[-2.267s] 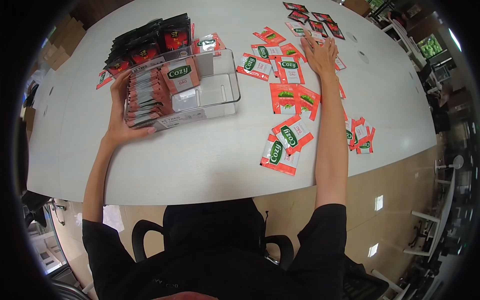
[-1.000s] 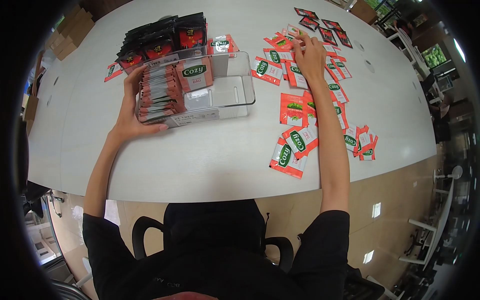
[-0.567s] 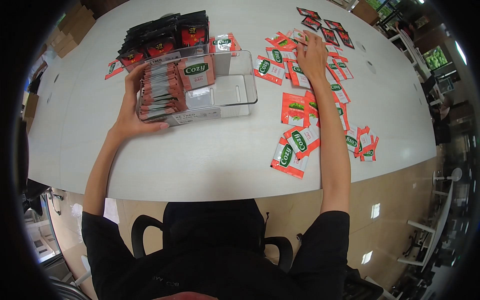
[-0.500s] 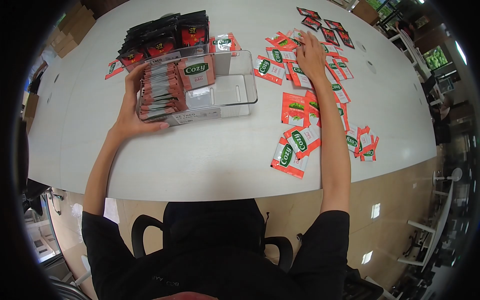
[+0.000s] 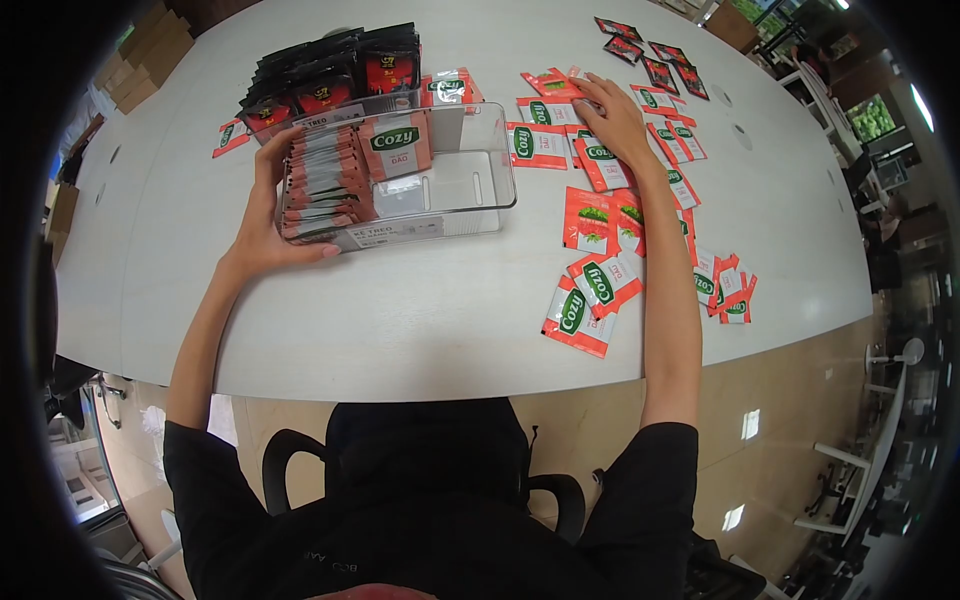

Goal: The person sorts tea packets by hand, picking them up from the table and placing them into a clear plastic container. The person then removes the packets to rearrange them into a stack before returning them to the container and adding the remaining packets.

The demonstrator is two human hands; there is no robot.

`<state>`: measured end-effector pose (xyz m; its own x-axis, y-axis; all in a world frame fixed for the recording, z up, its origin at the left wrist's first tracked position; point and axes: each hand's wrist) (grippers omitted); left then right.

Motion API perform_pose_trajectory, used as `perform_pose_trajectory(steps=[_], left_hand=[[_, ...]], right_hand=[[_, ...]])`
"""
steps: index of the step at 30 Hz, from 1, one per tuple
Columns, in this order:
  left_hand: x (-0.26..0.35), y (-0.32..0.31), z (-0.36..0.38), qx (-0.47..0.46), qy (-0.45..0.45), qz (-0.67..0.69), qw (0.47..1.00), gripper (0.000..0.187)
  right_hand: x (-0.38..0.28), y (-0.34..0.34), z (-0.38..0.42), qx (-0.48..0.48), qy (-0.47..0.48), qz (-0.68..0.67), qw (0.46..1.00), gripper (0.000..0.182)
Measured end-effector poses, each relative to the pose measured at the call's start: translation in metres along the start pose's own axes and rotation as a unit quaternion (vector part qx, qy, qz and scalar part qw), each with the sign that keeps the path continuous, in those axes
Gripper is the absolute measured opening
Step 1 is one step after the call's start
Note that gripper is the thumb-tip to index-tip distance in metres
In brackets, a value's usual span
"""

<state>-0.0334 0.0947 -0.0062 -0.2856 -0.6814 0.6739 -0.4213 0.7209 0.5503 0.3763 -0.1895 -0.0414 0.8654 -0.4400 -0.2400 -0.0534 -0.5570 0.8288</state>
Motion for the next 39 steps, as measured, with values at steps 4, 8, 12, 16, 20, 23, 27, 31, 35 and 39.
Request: perform_pose_trajectory(steps=[4, 8, 12, 16, 20, 23, 27, 31, 35, 39], left_hand=[[0.000, 0.001, 0.000, -0.009, 0.005, -0.014, 1.000, 0.127], [0.001, 0.001, 0.000, -0.009, 0.007, -0.013, 1.000, 0.126], [0.000, 0.000, 0.000, -0.002, -0.003, -0.008, 1.000, 0.125], [0.000, 0.000, 0.001, -0.004, 0.039, 0.001, 0.999, 0.127], [0.002, 0.000, 0.001, -0.004, 0.051, 0.005, 0.999, 0.126], [0.001, 0.000, 0.001, -0.005, 0.050, 0.006, 0.999, 0.126], [0.002, 0.000, 0.001, -0.004, 0.051, 0.010, 0.999, 0.126], [0.002, -0.001, 0.001, -0.004, 0.053, 0.014, 0.998, 0.126], [0.001, -0.002, 0.001, -0.001, 0.048, 0.020, 0.999, 0.125], [0.002, -0.002, 0.001, 0.000, 0.054, 0.030, 0.998, 0.124]], right_hand=[[-0.016, 0.014, 0.002, -0.028, -0.088, 0.022, 0.995, 0.048], [-0.025, 0.022, 0.004, -0.006, -0.044, 0.098, 0.994, 0.040], [-0.032, 0.025, 0.002, -0.018, 0.014, 0.244, 0.970, 0.030], [-0.034, 0.021, -0.001, -0.027, 0.008, 0.322, 0.946, 0.025], [-0.022, 0.023, 0.001, 0.018, 0.079, 0.315, 0.946, 0.024], [-0.023, 0.024, 0.004, 0.030, 0.065, 0.290, 0.954, 0.020], [-0.030, 0.025, 0.004, 0.084, 0.056, 0.277, 0.955, 0.016], [-0.043, 0.031, 0.007, 0.095, 0.010, 0.166, 0.981, 0.018], [-0.036, 0.026, 0.000, 0.202, 0.051, 0.133, 0.969, 0.017], [-0.043, 0.035, 0.000, 0.295, 0.192, 0.243, 0.904, 0.010]])
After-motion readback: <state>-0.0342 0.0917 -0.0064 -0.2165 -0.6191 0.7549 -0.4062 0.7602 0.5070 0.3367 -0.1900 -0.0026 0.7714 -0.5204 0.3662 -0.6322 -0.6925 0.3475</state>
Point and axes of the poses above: each hand's wrist, its own z-axis away from the middle knuckle, its own y-axis out of the back of the hand, x = y × z, and after that the axes turned 5 degrees about z, right-handed
